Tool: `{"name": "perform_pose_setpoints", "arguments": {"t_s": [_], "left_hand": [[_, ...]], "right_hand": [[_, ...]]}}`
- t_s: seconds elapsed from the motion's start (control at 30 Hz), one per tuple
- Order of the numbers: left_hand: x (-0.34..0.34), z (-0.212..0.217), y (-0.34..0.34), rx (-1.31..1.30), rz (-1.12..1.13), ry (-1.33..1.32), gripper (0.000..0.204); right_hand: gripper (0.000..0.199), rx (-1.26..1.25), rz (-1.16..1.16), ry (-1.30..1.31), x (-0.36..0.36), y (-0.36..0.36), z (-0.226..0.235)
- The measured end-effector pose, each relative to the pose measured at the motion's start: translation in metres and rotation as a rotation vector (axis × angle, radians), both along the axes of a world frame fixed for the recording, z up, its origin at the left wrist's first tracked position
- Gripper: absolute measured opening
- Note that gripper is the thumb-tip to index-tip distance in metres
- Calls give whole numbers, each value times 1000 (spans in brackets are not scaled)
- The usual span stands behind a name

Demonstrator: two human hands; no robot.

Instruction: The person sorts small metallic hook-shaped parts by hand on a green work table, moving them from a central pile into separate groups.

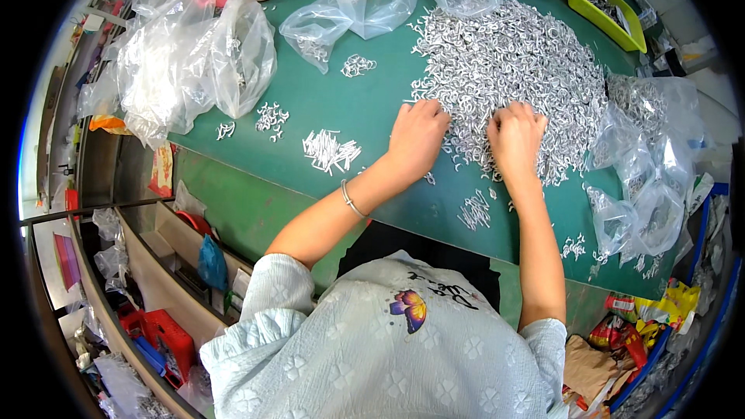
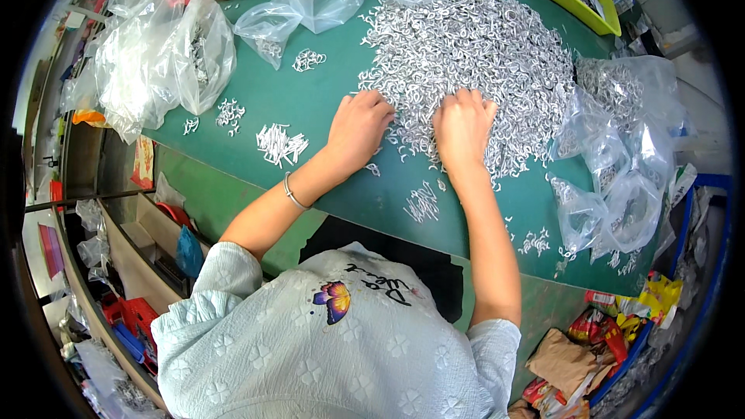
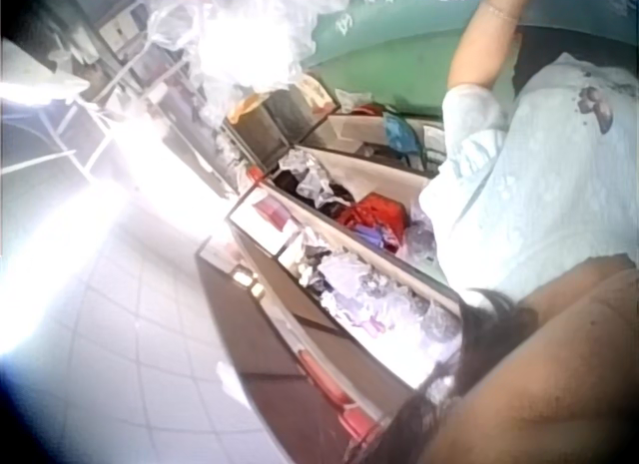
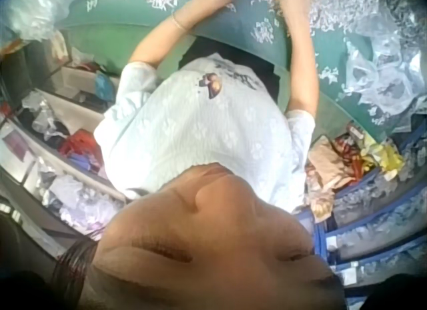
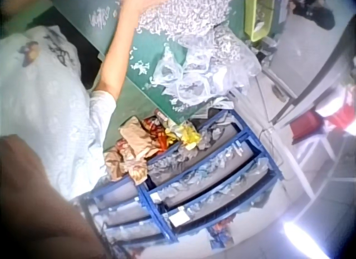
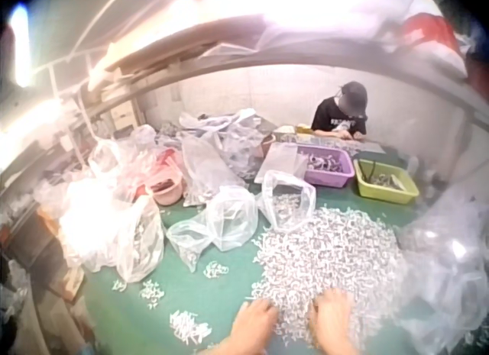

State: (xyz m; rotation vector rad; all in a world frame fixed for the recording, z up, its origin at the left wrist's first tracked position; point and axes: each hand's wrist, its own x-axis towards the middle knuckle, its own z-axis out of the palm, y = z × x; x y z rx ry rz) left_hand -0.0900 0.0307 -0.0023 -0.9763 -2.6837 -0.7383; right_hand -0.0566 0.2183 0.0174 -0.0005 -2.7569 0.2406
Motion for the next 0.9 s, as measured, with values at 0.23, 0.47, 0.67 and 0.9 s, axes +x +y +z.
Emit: {"name": "perform_pose_setpoints", "arguments": {"t_s": [0.23, 0.47, 0.67, 0.9], "left_hand": [[13, 17, -6, 267, 47, -147, 5], [51, 29, 19, 416, -261, -369, 9], [81, 2, 32, 309, -403, -220, 19], [90, 4, 25, 258, -428, -221, 23]], "right_hand": [[8, -812, -71, -148, 34, 26, 13], [6, -1110, -144, -181, 63, 28, 21], [10, -1052, -154, 46, 113, 37, 37], [16, -584, -646, 774, 221, 102, 70]]}}
